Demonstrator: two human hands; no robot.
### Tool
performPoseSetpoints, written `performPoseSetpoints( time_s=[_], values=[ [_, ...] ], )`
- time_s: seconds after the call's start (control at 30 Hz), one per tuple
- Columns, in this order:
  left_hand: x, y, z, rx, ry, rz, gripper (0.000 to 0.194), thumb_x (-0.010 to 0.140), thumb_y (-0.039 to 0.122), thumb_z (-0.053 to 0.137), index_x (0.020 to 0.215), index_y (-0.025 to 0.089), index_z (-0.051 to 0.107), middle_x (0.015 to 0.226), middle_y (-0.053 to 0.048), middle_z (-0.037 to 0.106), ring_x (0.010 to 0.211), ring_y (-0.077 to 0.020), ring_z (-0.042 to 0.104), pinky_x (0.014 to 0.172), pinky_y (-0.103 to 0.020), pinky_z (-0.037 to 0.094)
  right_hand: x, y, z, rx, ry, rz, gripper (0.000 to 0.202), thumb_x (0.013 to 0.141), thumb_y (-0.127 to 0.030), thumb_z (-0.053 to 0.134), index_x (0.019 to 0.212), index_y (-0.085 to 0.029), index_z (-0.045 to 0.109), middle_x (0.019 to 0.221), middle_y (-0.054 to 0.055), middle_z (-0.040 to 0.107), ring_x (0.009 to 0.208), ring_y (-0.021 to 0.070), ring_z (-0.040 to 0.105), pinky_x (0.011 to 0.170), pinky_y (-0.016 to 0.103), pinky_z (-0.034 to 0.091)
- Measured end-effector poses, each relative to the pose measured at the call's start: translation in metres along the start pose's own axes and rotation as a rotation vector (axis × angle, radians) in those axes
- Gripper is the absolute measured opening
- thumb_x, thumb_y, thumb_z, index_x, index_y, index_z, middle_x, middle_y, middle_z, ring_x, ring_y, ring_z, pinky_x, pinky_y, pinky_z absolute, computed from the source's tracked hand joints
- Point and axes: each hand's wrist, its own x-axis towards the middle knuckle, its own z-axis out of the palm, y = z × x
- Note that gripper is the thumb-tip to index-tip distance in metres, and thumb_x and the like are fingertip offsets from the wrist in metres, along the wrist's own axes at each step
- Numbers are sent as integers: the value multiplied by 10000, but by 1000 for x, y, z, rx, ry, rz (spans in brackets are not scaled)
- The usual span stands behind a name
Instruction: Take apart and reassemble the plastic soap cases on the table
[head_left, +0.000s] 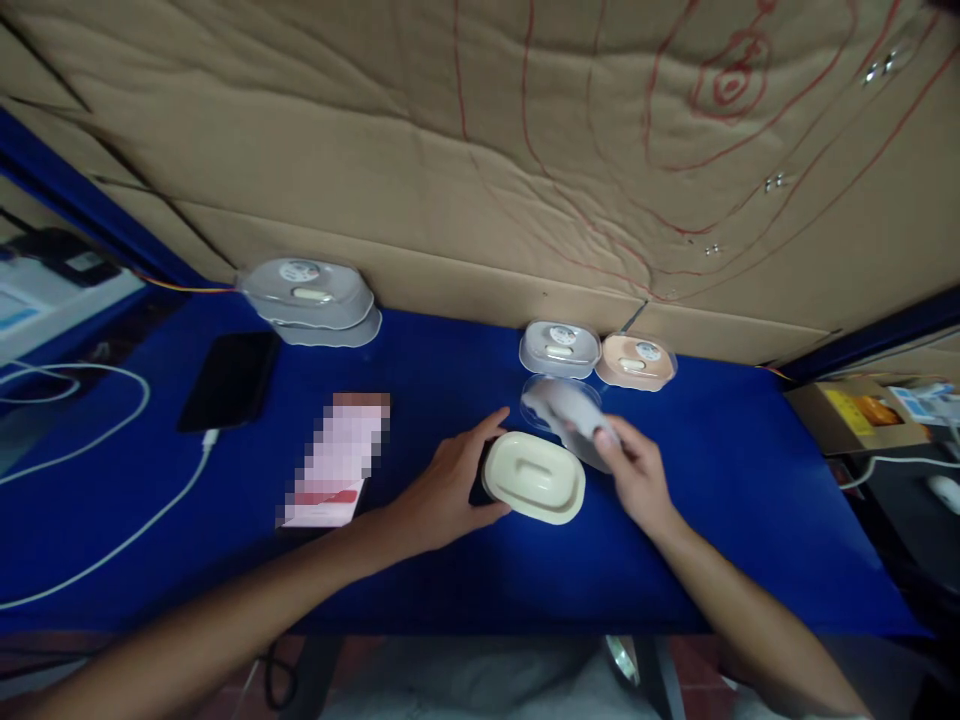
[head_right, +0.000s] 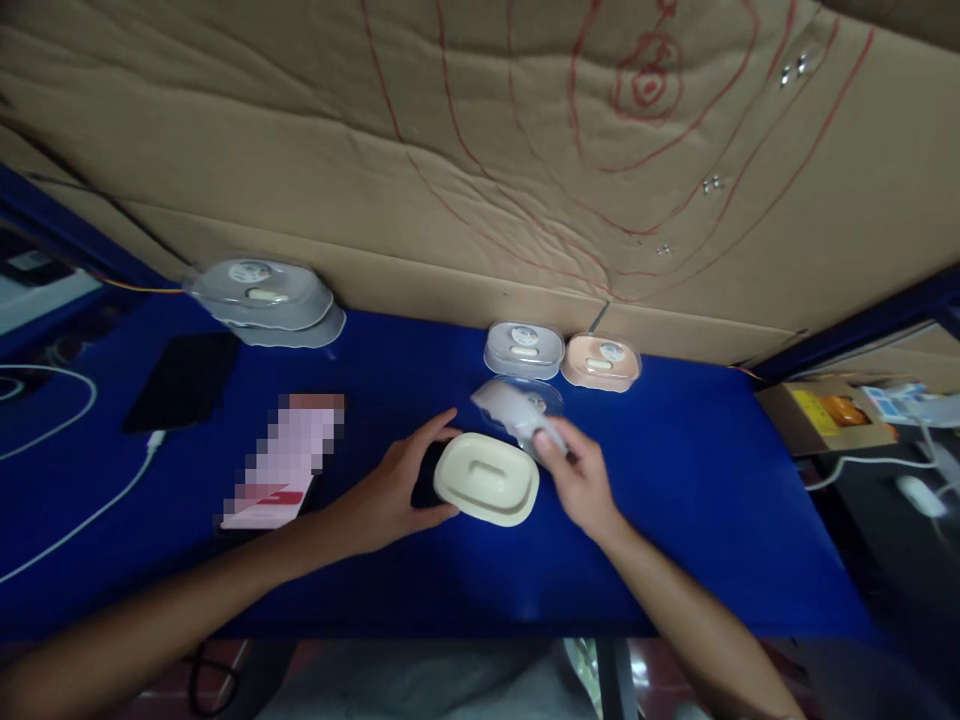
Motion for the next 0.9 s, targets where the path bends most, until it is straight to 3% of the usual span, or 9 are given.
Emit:
performPoseSetpoints(
  time_s=[0.1, 0.17, 0.27, 0.4, 0.53, 0.63, 0.7, 0.8, 0.9],
  values=[
    [4, 6, -8, -277, -39, -135, 1003, 763, 394, 886, 1623, 281, 382, 1444, -133, 628, 1366, -381, 571, 1209, -619, 375, 12, 7, -9, 358, 203, 294, 492, 1017, -672, 546, 1153, -257, 774, 1094, 58, 830, 1028, 299, 790, 938, 495, 649],
    [9, 10, -14, -626, -76, -287, 762, 826, 532, 802, 1490, 248, 562, 1305, -113, 702, 1256, -351, 644, 1139, -568, 464, 21, 12, -14, 508, 245, 389, 497, 1017, -673, 536, 1172, -259, 764, 1114, 57, 833, 1050, 298, 794, 955, 513, 654],
    [14, 14, -20, -1061, -36, -446, 571, 923, 651, 621, 1246, 192, 729, 1152, -115, 749, 1190, -333, 679, 1082, -509, 520, 25, 17, -14, 557, 194, 399, 445, 1024, -627, 549, 1188, -264, 747, 1115, 41, 836, 1057, 288, 797, 944, 509, 666],
    [13, 15, -18, -1080, 76, -355, 595, 835, 547, 818, 1309, 211, 695, 1219, -108, 727, 1229, -326, 660, 1085, -483, 524, 11, 11, 1, 487, 130, 376, 451, 1048, -621, 513, 1205, -253, 722, 1112, 49, 831, 1004, 282, 798, 878, 464, 672],
    [6, 15, -10, -864, 91, -169, 717, 743, 358, 953, 1380, 310, 627, 1460, -82, 557, 1296, -305, 632, 1107, -474, 535, -12, -3, 12, 108, -25, 118, 335, 1056, -512, 582, 1236, -264, 719, 1175, 41, 810, 988, 247, 772, 873, 384, 639],
    [3, 15, -4, -823, 127, -113, 709, 751, 358, 952, 1371, 337, 609, 1532, -68, 458, 1349, -309, 606, 1132, -482, 535, -22, -12, 14, -201, -195, -240, 319, 1061, -392, 612, 1354, -280, 674, 1328, 58, 758, 1224, 269, 698, 1072, 433, 545],
    [2, 15, -1, -798, 147, -137, 838, 729, 344, 969, 1448, 377, 539, 1558, -70, 437, 1355, -321, 603, 1126, -507, 545, -23, -14, 17, -336, -299, -409, 426, 1056, -388, 629, 1462, -264, 591, 1427, 88, 704, 1363, 285, 615, 1169, 480, 460],
    [2, 14, 2, -750, 165, -172, 1012, 701, 309, 986, 1541, 426, 434, 1577, -72, 431, 1356, -332, 598, 1123, -539, 548, -23, -14, 21, -490, -368, -520, 617, 999, -507, 701, 1508, -206, 524, 1452, 138, 679, 1377, 312, 598, 1179, 523, 433],
    [4, 10, 2, -757, 161, -199, 958, 724, 294, 965, 1532, 409, 464, 1547, -68, 458, 1336, -318, 608, 1118, -526, 550, -22, -9, 23, -597, -317, -564, 602, 996, -488, 714, 1493, -206, 526, 1404, 138, 708, 1334, 311, 631, 1145, 527, 451]
  ],
)
